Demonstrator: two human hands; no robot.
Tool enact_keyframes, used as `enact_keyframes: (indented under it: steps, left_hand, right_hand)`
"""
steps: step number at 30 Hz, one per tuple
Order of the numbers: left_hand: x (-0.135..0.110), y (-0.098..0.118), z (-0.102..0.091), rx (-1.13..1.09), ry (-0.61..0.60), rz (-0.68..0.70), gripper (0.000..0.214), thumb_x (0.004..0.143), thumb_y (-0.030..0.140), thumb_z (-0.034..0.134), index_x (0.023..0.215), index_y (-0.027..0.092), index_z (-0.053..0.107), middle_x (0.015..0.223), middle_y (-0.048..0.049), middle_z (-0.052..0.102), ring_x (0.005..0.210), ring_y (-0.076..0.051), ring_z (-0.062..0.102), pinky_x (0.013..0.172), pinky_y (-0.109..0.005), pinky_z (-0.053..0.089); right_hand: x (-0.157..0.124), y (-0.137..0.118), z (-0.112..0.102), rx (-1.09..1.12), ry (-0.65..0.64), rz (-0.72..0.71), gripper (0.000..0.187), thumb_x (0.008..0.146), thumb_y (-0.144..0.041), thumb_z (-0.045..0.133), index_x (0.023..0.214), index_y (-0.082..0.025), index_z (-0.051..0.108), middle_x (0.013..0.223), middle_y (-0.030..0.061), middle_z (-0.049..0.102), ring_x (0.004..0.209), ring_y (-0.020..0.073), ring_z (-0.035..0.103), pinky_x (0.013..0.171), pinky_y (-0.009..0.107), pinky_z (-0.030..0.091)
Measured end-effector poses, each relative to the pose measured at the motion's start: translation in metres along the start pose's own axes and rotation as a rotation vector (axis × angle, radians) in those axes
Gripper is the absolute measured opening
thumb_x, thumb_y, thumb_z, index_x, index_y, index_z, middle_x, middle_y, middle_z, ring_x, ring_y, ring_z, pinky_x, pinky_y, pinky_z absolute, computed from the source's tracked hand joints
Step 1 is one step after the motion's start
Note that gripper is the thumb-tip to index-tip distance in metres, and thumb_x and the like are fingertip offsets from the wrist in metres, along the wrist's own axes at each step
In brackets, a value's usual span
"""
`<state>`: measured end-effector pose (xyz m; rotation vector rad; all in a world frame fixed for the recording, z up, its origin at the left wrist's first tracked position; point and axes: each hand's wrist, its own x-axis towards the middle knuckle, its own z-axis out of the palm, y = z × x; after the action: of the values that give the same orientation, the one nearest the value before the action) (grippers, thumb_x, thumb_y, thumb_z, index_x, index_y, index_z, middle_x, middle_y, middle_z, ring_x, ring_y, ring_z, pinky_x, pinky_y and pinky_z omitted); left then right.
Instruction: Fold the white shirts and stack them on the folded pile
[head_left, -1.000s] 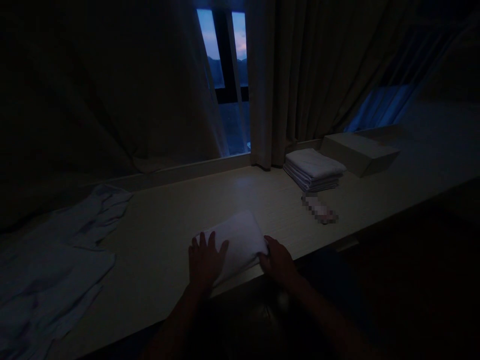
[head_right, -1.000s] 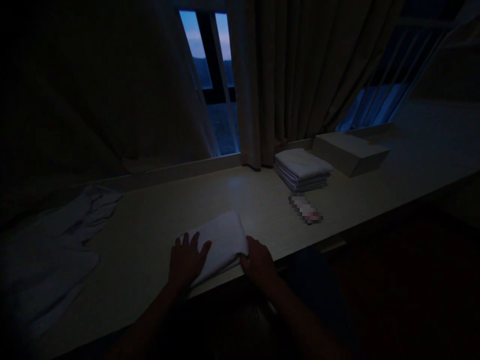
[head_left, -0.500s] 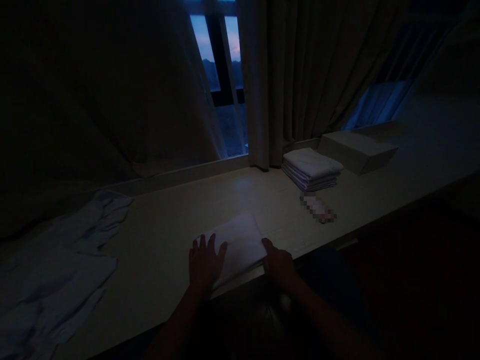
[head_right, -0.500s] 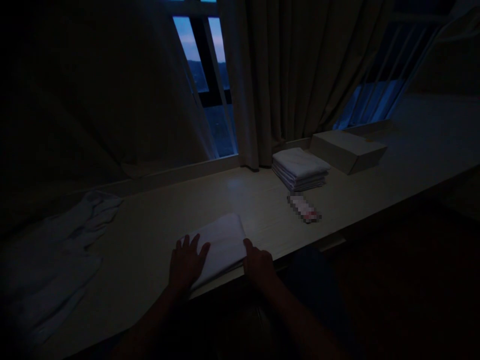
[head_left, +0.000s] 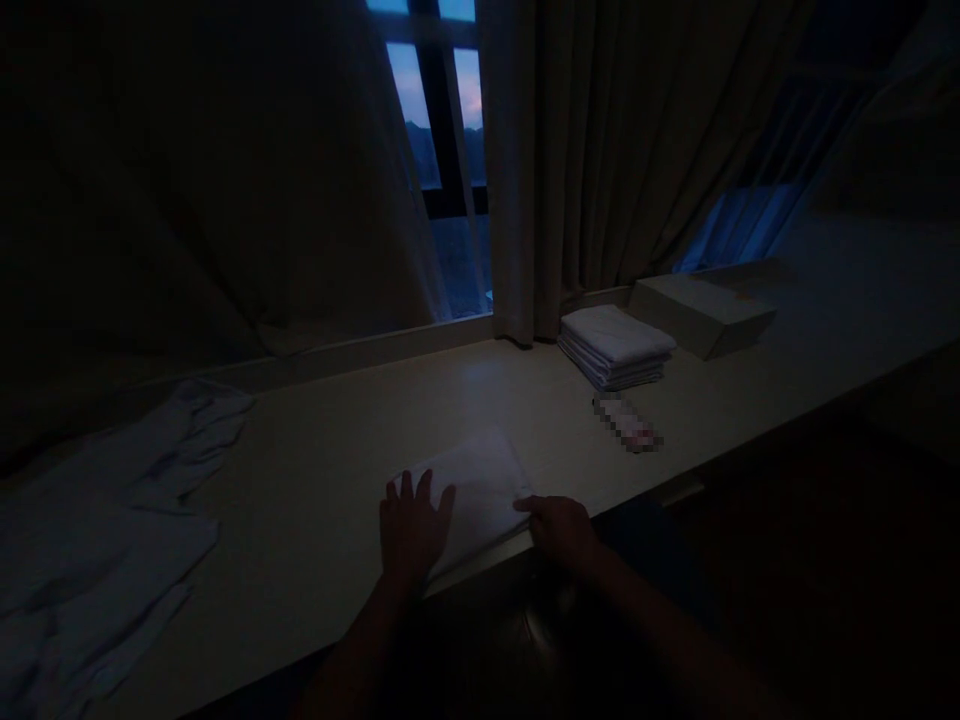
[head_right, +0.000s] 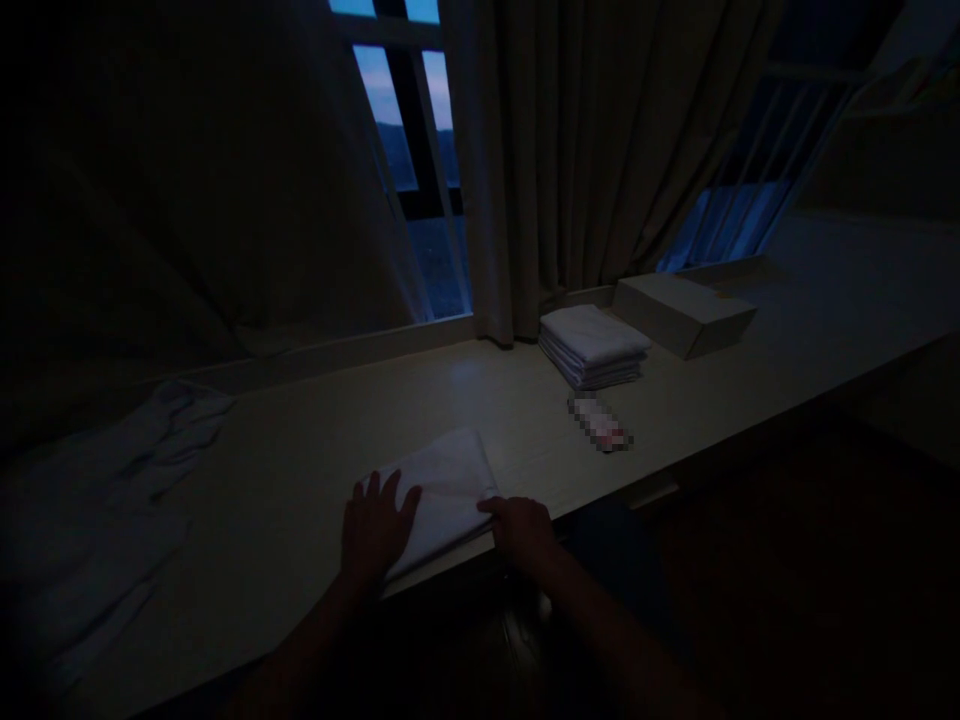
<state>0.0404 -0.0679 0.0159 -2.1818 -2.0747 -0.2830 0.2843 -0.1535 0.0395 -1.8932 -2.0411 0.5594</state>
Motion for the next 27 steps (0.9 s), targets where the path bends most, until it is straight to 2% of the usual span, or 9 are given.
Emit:
enact_keyframes:
  steps: [4,7,9,12,14,16,19,24,27]
  left_hand:
    - [0.0,0.0,0.004,0.012,0.028,-0.002,0.071,0.089,0.064,0.026,0.139,0.018,0.046,0.146,-0.0167,0.042,0.137,-0.037,0.031,0.11,-0.052,0.023]
    - [-0.001,-0.001,0.004,0.005,0.028,0.0,0.07,0.089,0.062,0.027,0.14,0.018,0.045,0.148,-0.0168,0.04,0.139,-0.037,0.029,0.11,-0.052,0.021]
    - [-0.002,-0.001,0.004,-0.002,0.025,0.002,0.068,0.089,0.061,0.029,0.14,0.018,0.045,0.148,-0.0161,0.039,0.139,-0.036,0.028,0.11,-0.052,0.021]
    - [-0.003,-0.001,0.002,0.007,0.032,0.025,0.068,0.09,0.06,0.029,0.14,0.017,0.045,0.148,-0.0164,0.04,0.139,-0.036,0.028,0.11,-0.051,0.022]
    - [-0.003,0.0,0.0,0.016,0.041,0.033,0.067,0.09,0.059,0.028,0.139,0.017,0.046,0.146,-0.017,0.042,0.138,-0.036,0.03,0.11,-0.051,0.023]
    - [-0.003,0.0,-0.002,0.02,0.044,0.023,0.066,0.091,0.058,0.027,0.139,0.017,0.046,0.146,-0.0172,0.042,0.138,-0.036,0.031,0.11,-0.051,0.023]
    - [-0.003,0.002,-0.004,0.026,0.04,-0.001,0.068,0.09,0.059,0.028,0.14,0.016,0.045,0.147,-0.018,0.041,0.138,-0.037,0.03,0.11,-0.051,0.023]
    - [-0.001,0.003,-0.005,0.045,0.022,-0.035,0.069,0.089,0.059,0.029,0.139,0.015,0.045,0.146,-0.0193,0.041,0.137,-0.039,0.032,0.109,-0.052,0.022]
    - [0.003,0.001,-0.002,0.055,0.015,-0.009,0.069,0.089,0.059,0.028,0.139,0.015,0.045,0.146,-0.0196,0.041,0.135,-0.039,0.033,0.107,-0.052,0.025]
  right_hand:
    - [0.013,-0.015,-0.019,-0.03,-0.062,-0.022,0.035,0.083,-0.035,0.054,0.116,-0.032,0.066,0.107,0.0028,0.071,0.099,0.0225,0.065,0.084,0.033,0.045]
    - [0.039,-0.035,-0.028,-0.022,0.048,-0.026,0.04,0.089,-0.045,0.048,0.117,-0.022,0.065,0.11,0.0088,0.069,0.102,0.0231,0.063,0.088,0.034,0.045]
    - [0.062,-0.047,-0.021,-0.039,0.138,-0.045,0.048,0.093,-0.041,0.044,0.13,-0.014,0.056,0.123,0.015,0.063,0.114,0.0244,0.057,0.095,0.035,0.042]
    - [0.088,-0.055,0.01,-0.107,0.132,-0.114,0.065,0.094,-0.045,0.042,0.141,-0.001,0.039,0.145,0.0227,0.041,0.137,0.0305,0.034,0.11,0.042,0.028]
    - [0.093,-0.055,0.033,-0.14,0.159,-0.151,0.072,0.095,-0.051,0.037,0.144,0.0,0.034,0.151,0.0219,0.029,0.143,0.0323,0.018,0.115,0.047,0.017]
    - [0.092,-0.054,0.049,-0.155,0.216,-0.157,0.074,0.096,-0.054,0.03,0.146,0.0,0.03,0.154,0.0196,0.022,0.145,0.0313,0.008,0.117,0.049,0.01]
    - [0.088,-0.054,0.056,-0.168,0.242,-0.151,0.074,0.097,-0.055,0.025,0.147,0.0,0.028,0.154,0.0186,0.018,0.145,0.03,0.003,0.117,0.05,0.008]
    - [0.091,-0.056,0.051,-0.175,0.228,-0.14,0.076,0.096,-0.056,0.027,0.147,0.0,0.029,0.154,0.0198,0.02,0.145,0.0307,0.006,0.117,0.051,0.01]
    - [0.093,-0.054,0.053,-0.172,0.248,-0.158,0.077,0.095,-0.056,0.029,0.147,0.001,0.028,0.153,0.0209,0.019,0.145,0.0309,0.006,0.118,0.05,0.011]
